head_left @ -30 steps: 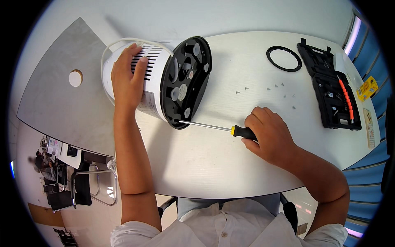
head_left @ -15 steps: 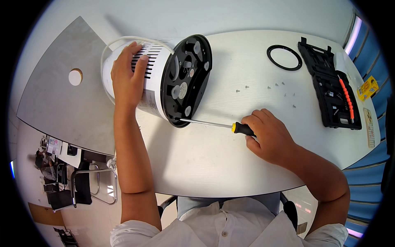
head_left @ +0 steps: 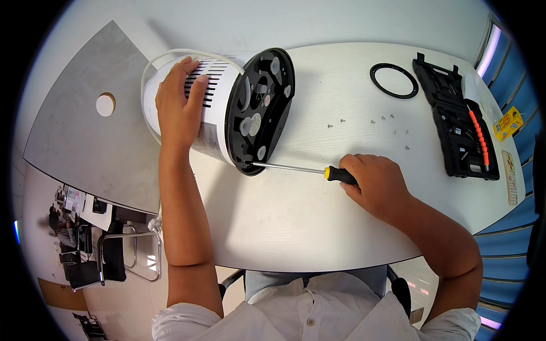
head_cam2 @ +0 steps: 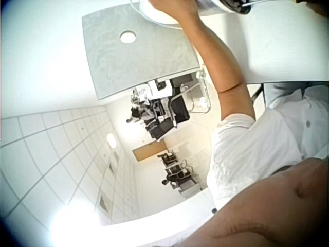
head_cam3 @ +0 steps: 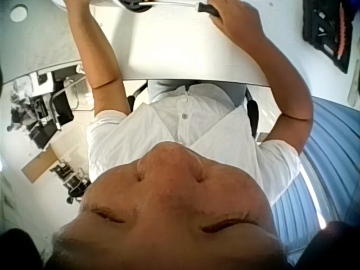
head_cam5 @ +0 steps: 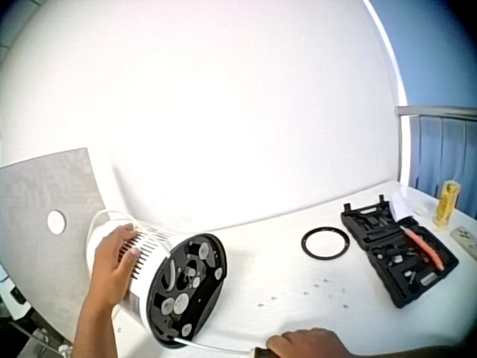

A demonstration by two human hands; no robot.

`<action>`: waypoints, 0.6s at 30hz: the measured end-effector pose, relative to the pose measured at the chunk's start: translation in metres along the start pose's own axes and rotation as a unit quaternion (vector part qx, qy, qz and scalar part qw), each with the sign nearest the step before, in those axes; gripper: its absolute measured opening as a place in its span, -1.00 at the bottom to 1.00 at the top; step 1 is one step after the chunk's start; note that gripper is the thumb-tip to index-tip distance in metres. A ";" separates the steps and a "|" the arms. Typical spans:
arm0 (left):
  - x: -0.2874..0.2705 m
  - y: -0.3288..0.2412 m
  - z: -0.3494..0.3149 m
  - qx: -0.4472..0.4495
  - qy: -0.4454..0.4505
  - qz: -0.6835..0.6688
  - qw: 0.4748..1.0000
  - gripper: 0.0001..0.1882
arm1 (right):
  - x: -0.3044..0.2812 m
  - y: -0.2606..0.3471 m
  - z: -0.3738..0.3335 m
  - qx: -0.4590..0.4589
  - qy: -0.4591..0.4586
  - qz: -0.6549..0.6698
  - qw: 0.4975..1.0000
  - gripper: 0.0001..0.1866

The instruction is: The person uses a screwdriver to remove screws from the front ring and base of a white cylindrical appliance. They remove the front ring and then proceed to unscrew the base plate, placing the screws on the table.

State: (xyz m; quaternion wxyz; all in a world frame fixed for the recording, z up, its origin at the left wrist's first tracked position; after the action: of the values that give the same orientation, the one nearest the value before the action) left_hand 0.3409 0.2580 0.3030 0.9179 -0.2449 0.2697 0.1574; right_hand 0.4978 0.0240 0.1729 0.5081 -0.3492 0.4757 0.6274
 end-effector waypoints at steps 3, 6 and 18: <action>-0.001 0.001 0.000 -0.002 0.000 0.003 1.000 -0.55 | -0.006 -0.004 0.001 0.012 0.021 0.004 1.000 -0.72; 0.000 0.000 0.000 -0.009 0.003 -0.001 1.000 -0.56 | -0.011 -0.011 0.003 0.022 0.032 0.003 0.999 -0.74; -0.001 -0.003 0.000 0.001 -0.001 0.003 1.000 -0.56 | -0.005 -0.002 0.002 0.014 0.029 0.002 0.999 -0.72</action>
State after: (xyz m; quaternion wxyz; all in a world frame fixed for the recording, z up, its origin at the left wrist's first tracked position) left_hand 0.3418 0.2549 0.3043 0.9178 -0.2432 0.2700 0.1602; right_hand 0.5007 0.0246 0.1780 0.4978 -0.3595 0.4992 0.6114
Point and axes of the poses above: each hand's wrist, its own z-axis towards the middle knuckle, its own x-axis out of the palm, y = z × x, the point moved 9 cm from there along z, towards the middle knuckle, and after that the axes turned 5 degrees about -x, right-handed, at the moved point
